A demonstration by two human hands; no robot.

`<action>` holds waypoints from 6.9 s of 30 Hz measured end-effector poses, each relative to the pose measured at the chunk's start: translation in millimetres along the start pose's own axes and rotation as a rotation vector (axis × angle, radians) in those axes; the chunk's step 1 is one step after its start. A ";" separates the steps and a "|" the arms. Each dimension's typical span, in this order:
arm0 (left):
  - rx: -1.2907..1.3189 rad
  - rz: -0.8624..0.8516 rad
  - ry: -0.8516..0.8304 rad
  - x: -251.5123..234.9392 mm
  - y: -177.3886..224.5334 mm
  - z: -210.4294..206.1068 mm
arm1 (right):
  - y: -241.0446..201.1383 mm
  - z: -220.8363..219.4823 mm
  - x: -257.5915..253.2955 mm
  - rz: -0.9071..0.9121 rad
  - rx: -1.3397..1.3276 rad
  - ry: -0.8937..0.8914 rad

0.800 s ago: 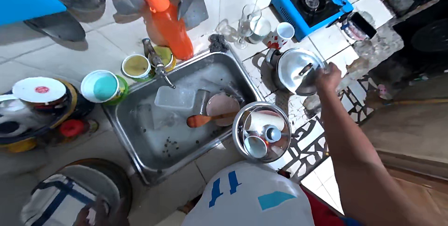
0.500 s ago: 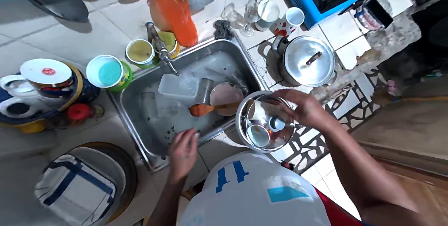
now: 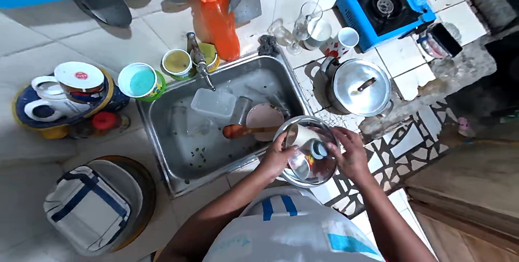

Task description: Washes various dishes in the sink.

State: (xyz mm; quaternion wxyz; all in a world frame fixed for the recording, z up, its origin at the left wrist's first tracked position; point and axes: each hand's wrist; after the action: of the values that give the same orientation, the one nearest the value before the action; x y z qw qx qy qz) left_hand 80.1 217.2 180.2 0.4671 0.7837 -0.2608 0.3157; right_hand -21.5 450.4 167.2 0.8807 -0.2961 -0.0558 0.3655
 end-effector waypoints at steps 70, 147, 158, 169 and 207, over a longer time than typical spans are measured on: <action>-1.303 -0.972 0.868 -250.7 181.7 -42.6 | 144.7 21.0 -325.4 -0.226 0.396 -0.221; -0.834 -0.224 1.042 32.5 -10.7 172.4 | 13.0 -30.3 -85.8 0.040 0.307 -0.280; -0.821 0.223 1.048 4.4 -68.2 209.4 | -62.6 58.0 -97.6 0.640 0.349 -0.066; -0.610 0.231 0.961 -15.2 -71.9 229.0 | -40.3 -50.4 -264.7 -0.013 0.028 -0.225; 0.283 -0.167 0.583 -98.8 79.4 258.0 | -61.6 -267.4 -262.7 0.690 -0.134 -0.956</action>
State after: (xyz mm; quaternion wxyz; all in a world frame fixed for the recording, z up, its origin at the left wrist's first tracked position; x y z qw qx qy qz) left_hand 23.3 -36.9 58.3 0.4327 0.7362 -0.0044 0.5204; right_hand -90.6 109.7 14.1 0.5675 -0.1549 -0.3697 0.7192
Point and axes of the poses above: each hand's wrist, its own x-axis away from the middle knuckle, its own z-axis out of the back of the hand, y = z × x, and after that the axes turned 11 degrees about z, right-handed
